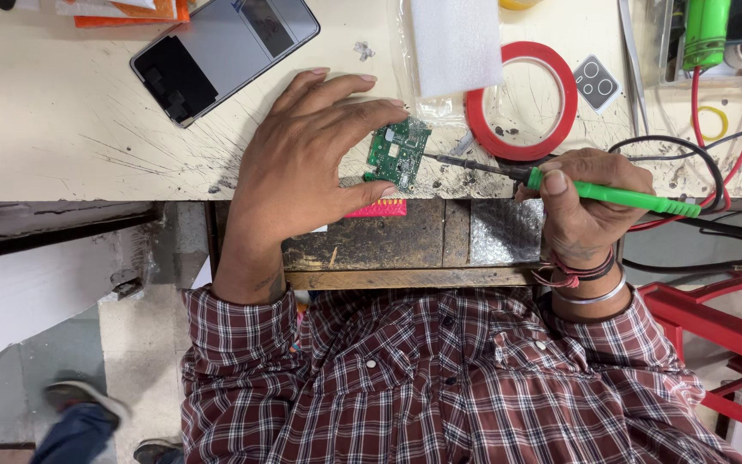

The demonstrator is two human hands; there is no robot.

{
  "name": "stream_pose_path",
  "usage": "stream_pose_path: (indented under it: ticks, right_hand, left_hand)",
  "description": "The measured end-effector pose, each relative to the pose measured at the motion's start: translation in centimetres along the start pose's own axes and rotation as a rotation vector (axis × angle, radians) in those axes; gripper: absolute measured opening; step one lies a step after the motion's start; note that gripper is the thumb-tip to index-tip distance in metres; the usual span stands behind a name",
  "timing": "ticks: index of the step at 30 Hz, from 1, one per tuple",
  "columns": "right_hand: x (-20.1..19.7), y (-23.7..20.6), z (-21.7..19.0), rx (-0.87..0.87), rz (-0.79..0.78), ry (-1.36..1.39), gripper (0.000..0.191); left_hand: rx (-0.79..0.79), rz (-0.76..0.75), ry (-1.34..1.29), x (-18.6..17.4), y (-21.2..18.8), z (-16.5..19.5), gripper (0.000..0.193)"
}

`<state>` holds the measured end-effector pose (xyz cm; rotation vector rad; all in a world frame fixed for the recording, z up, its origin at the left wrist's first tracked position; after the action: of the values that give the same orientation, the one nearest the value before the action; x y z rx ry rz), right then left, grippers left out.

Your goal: The person solders a green circuit board on a cluttered repair workbench, holding the board with one hand while applying a green-handled soldering iron to its contacts. They set the iron down, use tweezers to pick at components on the board, then pick the soldering iron back up and continue working on the board.

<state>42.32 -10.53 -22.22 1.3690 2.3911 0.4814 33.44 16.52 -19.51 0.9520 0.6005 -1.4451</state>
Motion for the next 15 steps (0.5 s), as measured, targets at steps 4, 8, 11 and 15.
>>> stream_pose_path:
  ticks: [4,8,11,15]
  right_hand:
    - [0.43,0.16,-0.05,0.017,-0.047,0.020,0.021]
    - [0.30,0.08,-0.16,0.021,-0.028,0.009,0.022]
    - [0.14,-0.01,-0.23,0.016,-0.002,-0.011,0.024]
    - [0.28,0.03,-0.31,0.026,-0.019,0.001,0.022]
  left_hand:
    - [-0.005,0.004,-0.004,-0.02,-0.03,0.00,0.075]
    - [-0.002,0.006,-0.005,-0.13,-0.14,0.05,0.075]
    - [0.004,0.007,-0.004,-0.21,-0.09,0.16,0.074]
    - [0.002,0.008,-0.003,-0.26,-0.09,0.21,0.074]
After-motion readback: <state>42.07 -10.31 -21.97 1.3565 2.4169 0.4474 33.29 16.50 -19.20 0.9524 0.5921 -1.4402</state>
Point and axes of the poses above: each hand's wrist, its own y-axis towards the middle knuckle, its own x-axis out of the palm, z = x × y, the point moved 10 cm from there along y, towards the middle knuckle, and after that the axes turned 5 degrees about -z, right-handed, at the moved point
